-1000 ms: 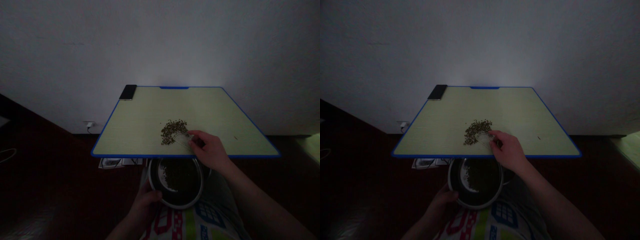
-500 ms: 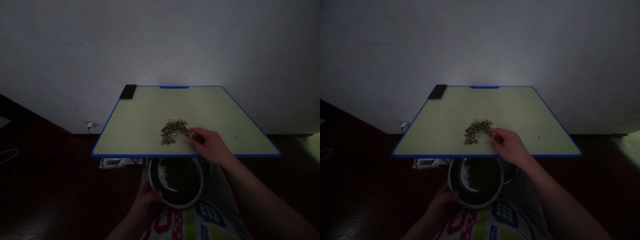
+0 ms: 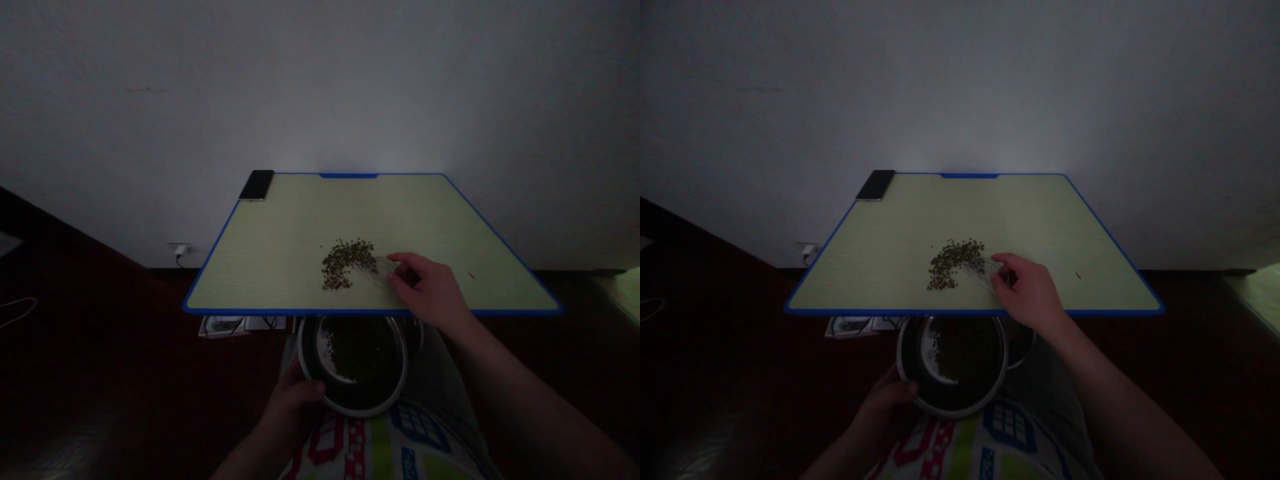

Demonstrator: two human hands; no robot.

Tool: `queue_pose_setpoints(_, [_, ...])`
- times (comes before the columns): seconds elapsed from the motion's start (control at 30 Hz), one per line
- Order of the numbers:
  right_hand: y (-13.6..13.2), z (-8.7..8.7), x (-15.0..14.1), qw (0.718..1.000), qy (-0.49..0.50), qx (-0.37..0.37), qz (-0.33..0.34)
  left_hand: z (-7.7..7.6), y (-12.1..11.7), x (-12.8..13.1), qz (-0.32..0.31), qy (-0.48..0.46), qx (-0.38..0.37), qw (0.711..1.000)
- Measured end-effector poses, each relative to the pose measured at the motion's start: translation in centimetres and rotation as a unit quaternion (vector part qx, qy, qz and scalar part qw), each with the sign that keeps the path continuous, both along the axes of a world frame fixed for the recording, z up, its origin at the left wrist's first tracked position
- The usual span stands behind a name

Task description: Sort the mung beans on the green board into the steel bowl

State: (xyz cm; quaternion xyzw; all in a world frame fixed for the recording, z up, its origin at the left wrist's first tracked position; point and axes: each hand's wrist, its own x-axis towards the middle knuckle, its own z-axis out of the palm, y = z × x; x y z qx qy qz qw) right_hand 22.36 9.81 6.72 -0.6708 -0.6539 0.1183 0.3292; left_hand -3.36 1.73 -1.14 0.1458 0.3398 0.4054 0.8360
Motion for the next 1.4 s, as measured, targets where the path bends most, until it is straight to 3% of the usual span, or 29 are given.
queue_pose_setpoints(0.5, [0.0,-0.1,-0.2,1.0,-0.004,0.004,0.0,0.4,0.1,0.1,-0.001,0.008,-0.001,1.0])
queue_pose_setpoints(0.83, [0.3,-0.3,0.1,0.999,0.0,-0.01,0.043,0.0,0.0,0.0,0.0,0.009,0.01,1.0])
queue_pose_setpoints(1.1, [-1.0,-0.3,0.0,1.0,0.004,-0.015,0.021,-0.2,-0.1,0.1,0.001,-0.012,0.007,1.0])
queue_pose_setpoints(1.4, [-0.7,-0.2,-0.7,1.0,-0.023,-0.013,0.003,-0.1,0.1,0.0,-0.004,0.007,-0.001,1.0])
